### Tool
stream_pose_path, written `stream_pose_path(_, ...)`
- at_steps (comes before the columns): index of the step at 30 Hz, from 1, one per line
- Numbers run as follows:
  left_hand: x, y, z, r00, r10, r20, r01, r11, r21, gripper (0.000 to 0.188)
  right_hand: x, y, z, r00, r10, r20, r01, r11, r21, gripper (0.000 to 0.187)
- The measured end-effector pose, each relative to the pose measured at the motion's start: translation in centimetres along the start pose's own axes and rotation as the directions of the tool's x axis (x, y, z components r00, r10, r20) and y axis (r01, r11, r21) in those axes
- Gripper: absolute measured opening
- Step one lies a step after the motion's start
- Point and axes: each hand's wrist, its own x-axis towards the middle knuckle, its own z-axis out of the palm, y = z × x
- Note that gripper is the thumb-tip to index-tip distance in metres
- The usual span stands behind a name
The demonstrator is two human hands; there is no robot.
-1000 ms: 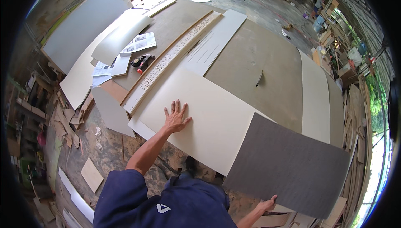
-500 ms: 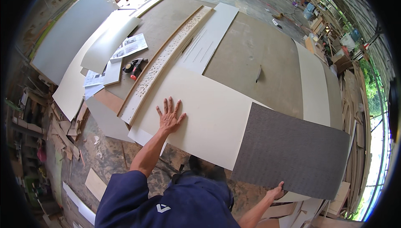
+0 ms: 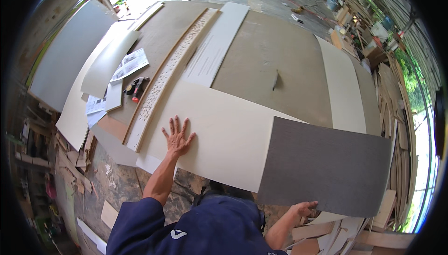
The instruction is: The person measures a wooden frame with a tape measure, hammers nails into the frame, and then fits several large white panels together on a workspace.
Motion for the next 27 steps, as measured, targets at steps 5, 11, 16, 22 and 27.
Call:
stream_pose_path(5,-0.5,-0.5,-0.1,1.0,-0.025,-0.01,0.025,0.999,0.025,0.075,-2.4,1.4,-1.0,0.955,-0.1,0.278,0.016,0.957,0.288,0.06)
stream_pose_path(11,-0.3,-0.5,0.0,0.999,-0.035,-0.006,0.036,0.997,0.064,0.074,-7.0,-3.4,-5.1,0.912,-0.079,0.402,-0.074,0.934,0.351,0.046)
stream_pose_path(16,0.1,-0.3,-0.1,0.999,-0.037,0.007,0.036,0.998,0.052,0.073,-8.7,-4.8,-6.7,0.883,0.125,0.452,-0.28,0.913,0.296,0.039)
stream_pose_path(22,0.1,-0.7,0.3,0.999,-0.047,0.027,0.046,0.998,0.045,0.074,-7.4,-1.8,-6.4,0.724,-0.019,0.689,-0.299,0.892,0.339,0.035)
stream_pose_path(27,0.0,-1.1,0.9,1.0,-0.024,0.005,0.023,0.999,0.039,0.075,-6.2,-4.8,-7.8,0.548,0.201,0.812,-0.565,0.805,0.182,0.056)
